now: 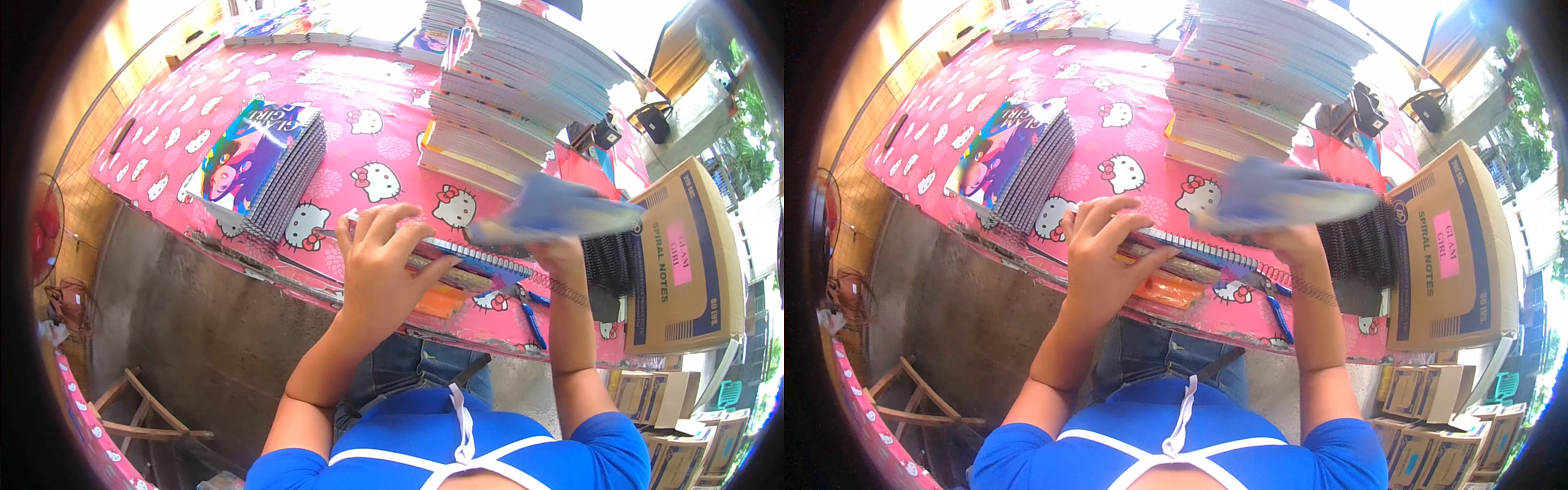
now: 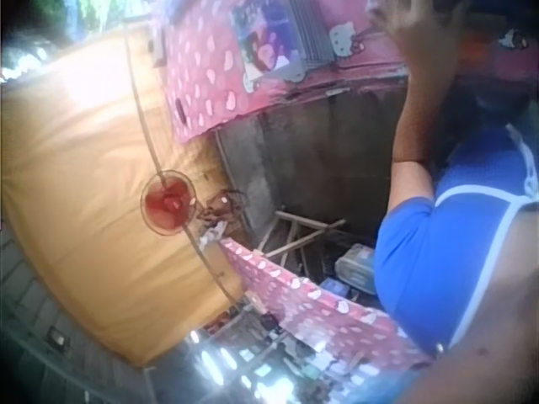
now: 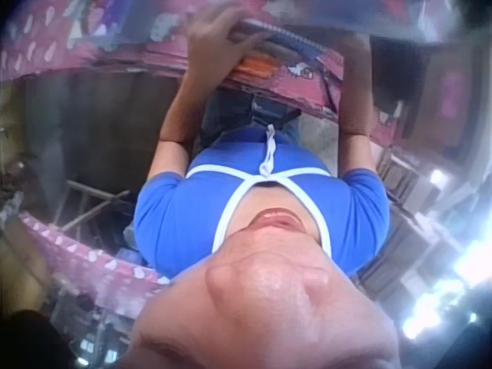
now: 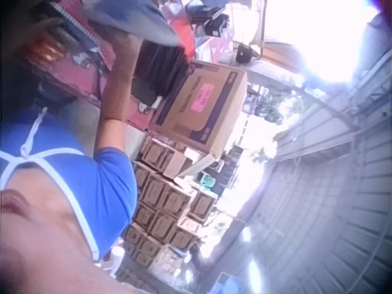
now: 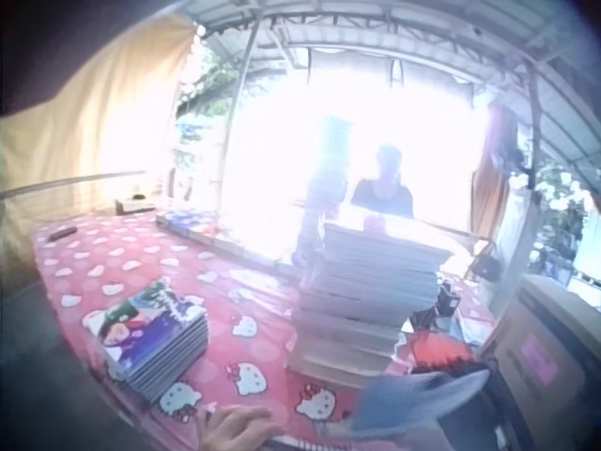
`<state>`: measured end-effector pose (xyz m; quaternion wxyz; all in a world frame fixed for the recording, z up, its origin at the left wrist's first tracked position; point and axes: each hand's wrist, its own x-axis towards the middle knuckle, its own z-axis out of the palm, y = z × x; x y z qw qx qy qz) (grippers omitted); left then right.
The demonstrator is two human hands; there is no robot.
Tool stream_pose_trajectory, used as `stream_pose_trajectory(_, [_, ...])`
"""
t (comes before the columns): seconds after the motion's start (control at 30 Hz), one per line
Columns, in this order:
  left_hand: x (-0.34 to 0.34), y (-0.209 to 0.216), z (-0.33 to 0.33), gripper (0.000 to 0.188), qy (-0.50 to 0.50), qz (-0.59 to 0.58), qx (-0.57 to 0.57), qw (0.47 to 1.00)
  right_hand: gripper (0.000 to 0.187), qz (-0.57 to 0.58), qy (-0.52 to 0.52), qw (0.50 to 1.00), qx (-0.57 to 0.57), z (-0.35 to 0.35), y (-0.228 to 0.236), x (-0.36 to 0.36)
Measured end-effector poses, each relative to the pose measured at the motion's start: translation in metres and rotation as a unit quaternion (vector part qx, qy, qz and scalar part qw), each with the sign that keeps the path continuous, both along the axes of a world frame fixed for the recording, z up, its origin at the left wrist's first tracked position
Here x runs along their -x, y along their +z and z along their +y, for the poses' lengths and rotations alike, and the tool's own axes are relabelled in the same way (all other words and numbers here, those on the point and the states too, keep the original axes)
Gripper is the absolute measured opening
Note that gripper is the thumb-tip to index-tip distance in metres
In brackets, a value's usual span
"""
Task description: The person inserts spiral coils into notebooks and uses pliers to trim the excess wire.
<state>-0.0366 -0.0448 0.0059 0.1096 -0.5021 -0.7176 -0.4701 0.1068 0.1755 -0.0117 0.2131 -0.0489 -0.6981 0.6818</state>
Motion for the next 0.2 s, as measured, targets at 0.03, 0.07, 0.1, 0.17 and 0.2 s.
stream_pose_trajectory(0.03, [0.001,-0.001,-0.001,0.036,0.005,-0.002,-0.011,1.0,0.034,0.083,0.06,0.983,0.155,0.004,-0.01,-0.004])
stream_pose_trajectory(0.07, [0.002,-0.001,0.0,0.037,0.005,-0.006,-0.015,1.0,0.041,0.037,0.029,0.998,-0.037,0.008,-0.014,0.002])
stream_pose_trajectory(0.1, [0.004,-0.001,0.0,0.038,0.006,-0.009,-0.017,1.0,0.048,-0.002,-0.008,0.974,-0.226,0.003,-0.007,0.016])
stream_pose_trajectory(0.17, [0.007,-0.002,-0.002,0.038,0.017,-0.025,-0.031,0.999,0.052,-0.118,-0.129,0.941,-0.291,-0.015,0.018,0.03])
stream_pose_trajectory(0.2, [0.008,-0.001,-0.003,0.037,0.026,-0.038,-0.044,0.998,0.054,-0.06,-0.059,0.98,-0.179,0.013,-0.004,0.021])
